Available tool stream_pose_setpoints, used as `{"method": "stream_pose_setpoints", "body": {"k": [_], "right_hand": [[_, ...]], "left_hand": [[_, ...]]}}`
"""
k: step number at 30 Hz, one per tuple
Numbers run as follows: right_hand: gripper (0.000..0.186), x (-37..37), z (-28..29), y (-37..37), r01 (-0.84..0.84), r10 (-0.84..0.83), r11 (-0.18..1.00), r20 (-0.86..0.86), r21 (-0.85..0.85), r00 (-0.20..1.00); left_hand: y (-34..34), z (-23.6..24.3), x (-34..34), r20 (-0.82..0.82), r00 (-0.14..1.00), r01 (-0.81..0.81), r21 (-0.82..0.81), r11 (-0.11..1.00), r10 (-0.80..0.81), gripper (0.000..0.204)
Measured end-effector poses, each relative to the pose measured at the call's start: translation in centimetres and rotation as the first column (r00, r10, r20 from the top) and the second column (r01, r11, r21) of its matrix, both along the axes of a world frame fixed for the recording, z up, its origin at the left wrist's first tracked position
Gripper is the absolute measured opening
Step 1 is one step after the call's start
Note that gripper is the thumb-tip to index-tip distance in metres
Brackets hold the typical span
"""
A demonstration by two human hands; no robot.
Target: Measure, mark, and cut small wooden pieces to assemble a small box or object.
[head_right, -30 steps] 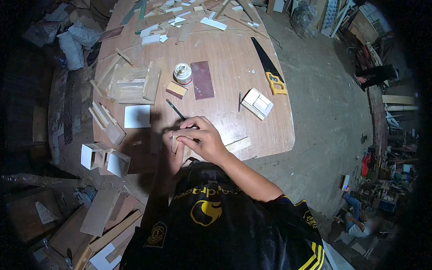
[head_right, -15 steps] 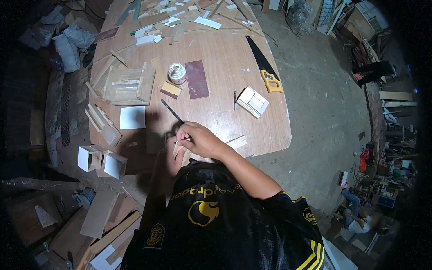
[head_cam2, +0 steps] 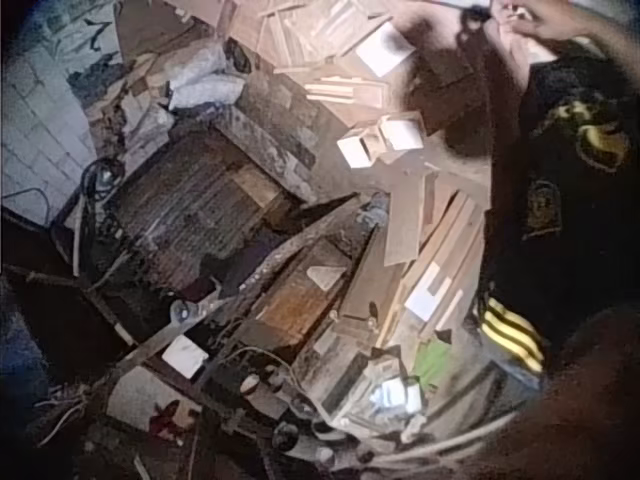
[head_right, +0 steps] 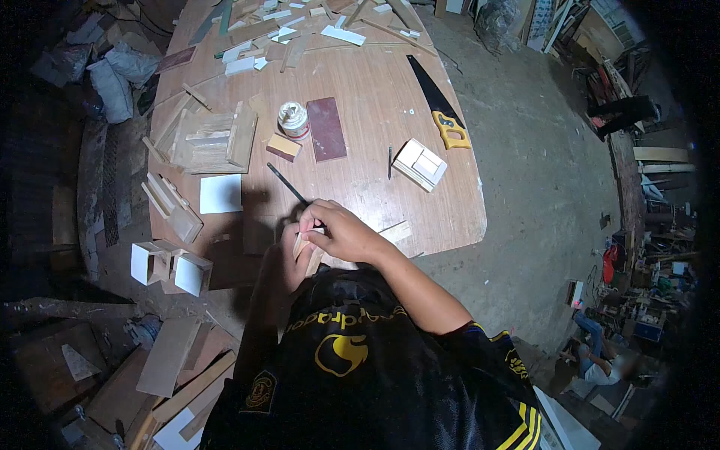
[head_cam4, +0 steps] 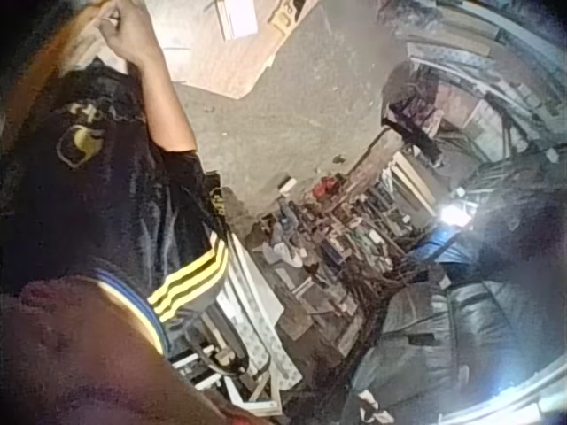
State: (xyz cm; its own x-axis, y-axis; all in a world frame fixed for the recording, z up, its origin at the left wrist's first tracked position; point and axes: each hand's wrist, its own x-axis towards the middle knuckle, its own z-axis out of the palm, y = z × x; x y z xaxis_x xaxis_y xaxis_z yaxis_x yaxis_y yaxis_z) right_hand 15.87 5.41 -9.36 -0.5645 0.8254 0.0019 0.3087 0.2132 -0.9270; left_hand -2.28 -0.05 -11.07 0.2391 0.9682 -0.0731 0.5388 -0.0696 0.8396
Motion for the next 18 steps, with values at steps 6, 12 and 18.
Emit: {"method": "stream_pose_setpoints", "body": {"k": [6,12,18], "right_hand": [[0.011,0.0,0.8,-0.3,-0.014,0.014,1.0,0.006,-0.012,1.0],[0.013,-0.1,0.6,-0.9,-0.002,0.0,0.996,0.024,0.087,1.0],[0.014,-0.5,1.1,-1.8,0.09,-0.092,0.991,-0.013,-0.094,0.996]], "left_hand": [[-0.4,0.3,-0.1,-0.019,1.0,-0.014,-0.093,0.996,0.012,0.034],[-1.0,0.4,-0.1,0.014,0.999,-0.031,-0.084,0.996,0.032,0.034],[-1.5,0.5,0.2,0.041,0.998,-0.052,0.06,0.997,0.05,0.029]]}}
